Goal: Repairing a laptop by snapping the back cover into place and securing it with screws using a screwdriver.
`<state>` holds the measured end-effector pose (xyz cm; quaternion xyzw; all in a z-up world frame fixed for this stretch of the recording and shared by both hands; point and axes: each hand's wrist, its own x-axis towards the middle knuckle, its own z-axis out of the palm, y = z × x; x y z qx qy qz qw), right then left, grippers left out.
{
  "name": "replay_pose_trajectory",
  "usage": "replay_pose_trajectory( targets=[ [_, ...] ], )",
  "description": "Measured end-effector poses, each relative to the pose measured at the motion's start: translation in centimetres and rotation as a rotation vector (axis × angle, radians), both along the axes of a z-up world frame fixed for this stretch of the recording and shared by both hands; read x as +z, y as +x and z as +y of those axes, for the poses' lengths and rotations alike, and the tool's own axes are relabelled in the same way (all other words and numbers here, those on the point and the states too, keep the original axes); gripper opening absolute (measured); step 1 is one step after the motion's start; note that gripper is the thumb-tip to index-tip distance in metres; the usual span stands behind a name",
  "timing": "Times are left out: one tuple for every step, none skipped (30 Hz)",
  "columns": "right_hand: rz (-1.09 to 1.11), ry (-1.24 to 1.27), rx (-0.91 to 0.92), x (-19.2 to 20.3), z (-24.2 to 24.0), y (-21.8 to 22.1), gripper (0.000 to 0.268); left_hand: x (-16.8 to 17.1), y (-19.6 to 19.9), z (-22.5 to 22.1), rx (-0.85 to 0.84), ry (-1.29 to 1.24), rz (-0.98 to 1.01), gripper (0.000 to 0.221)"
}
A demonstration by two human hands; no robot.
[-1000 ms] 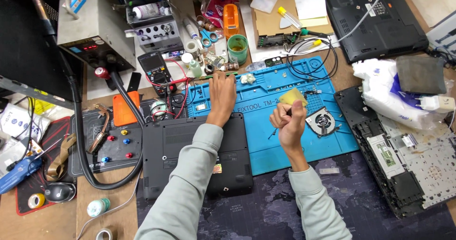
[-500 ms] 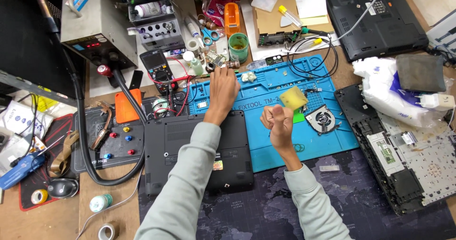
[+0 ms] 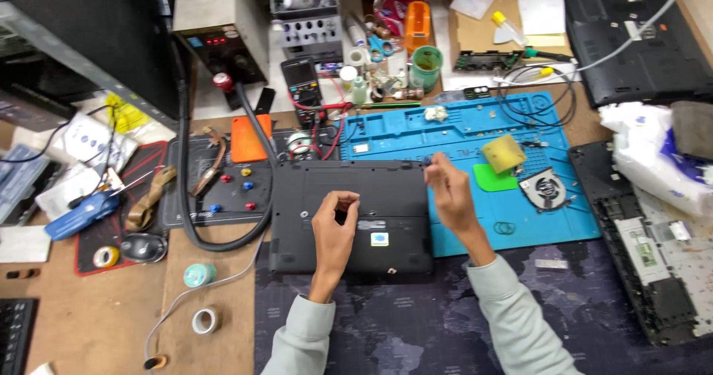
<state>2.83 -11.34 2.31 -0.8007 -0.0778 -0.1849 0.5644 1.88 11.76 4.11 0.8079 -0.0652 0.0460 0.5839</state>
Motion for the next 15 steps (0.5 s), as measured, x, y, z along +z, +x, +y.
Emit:
replay_pose_trajectory(
  targets=[
    [0.0,0.001,0.005,1.0,0.2,-0.1,0.056,0.1,-0.3,0.6,0.005,0.001,0.0,0.01],
    [0.03,-0.042,-0.025,1.9,0.3,-0.2,0.045,0.3,-0.5,1.1,0.008,-0.009,-0.015,0.012],
    [0.06,-0.09,-0.057,3.0,0.1,-0.3,0.035,0.3,-0.7,1.4,0.008,-0.025,-0.029,0.015],
    [0.06,-0.094,-0.054,3.9,0.2,-0.6,0.035,0.1,-0.7,1.7,0.011,-0.029,-0.029,0.015],
    [0.001,-0.141,-0.092,5.0,0.2,-0.9,0.023,-0.1,-0.7,1.9,0.006,-0.06,-0.021,0.017],
    [-0.059,-0.187,-0.13,6.0,0.1,-1.3,0.018,-0.3,-0.7,2.0,0.0,-0.09,-0.012,0.018],
    [-0.062,-0.191,-0.136,6.4,0.1,-1.9,0.018,-0.1,-0.7,2.1,-0.005,-0.094,-0.015,0.018],
    [-0.093,-0.218,-0.182,6.8,-0.1,-2.5,0.016,0.0,-0.7,2.1,0.002,-0.132,0.0,0.02],
    [-0.121,-0.245,-0.23,7.2,-0.2,-3.3,0.015,0.1,-0.8,2.1,0.008,-0.17,0.02,0.022],
    [-0.119,-0.248,-0.237,7.7,0.5,-4.1,0.015,0.1,-0.9,2.2,0.001,-0.173,0.021,0.022],
    [-0.137,-0.149,-0.288,8.2,1.1,-4.8,0.013,0.1,-0.9,2.2,0.003,-0.203,0.033,0.023],
    [-0.156,-0.05,-0.339,8.6,1.9,-5.5,0.011,0.0,-0.8,2.3,0.004,-0.234,0.044,0.023],
    [-0.156,-0.053,-0.338,8.0,2.0,-5.8,0.011,0.2,-0.8,2.3,0.005,-0.237,0.045,0.023],
    [-0.171,0.041,-0.354,7.4,2.2,-6.2,0.01,0.3,-0.9,2.3,0.0,-0.261,0.045,0.022],
    [-0.186,0.136,-0.368,6.8,2.5,-6.6,0.009,0.5,-0.9,2.4,-0.004,-0.284,0.044,0.021]
  ],
)
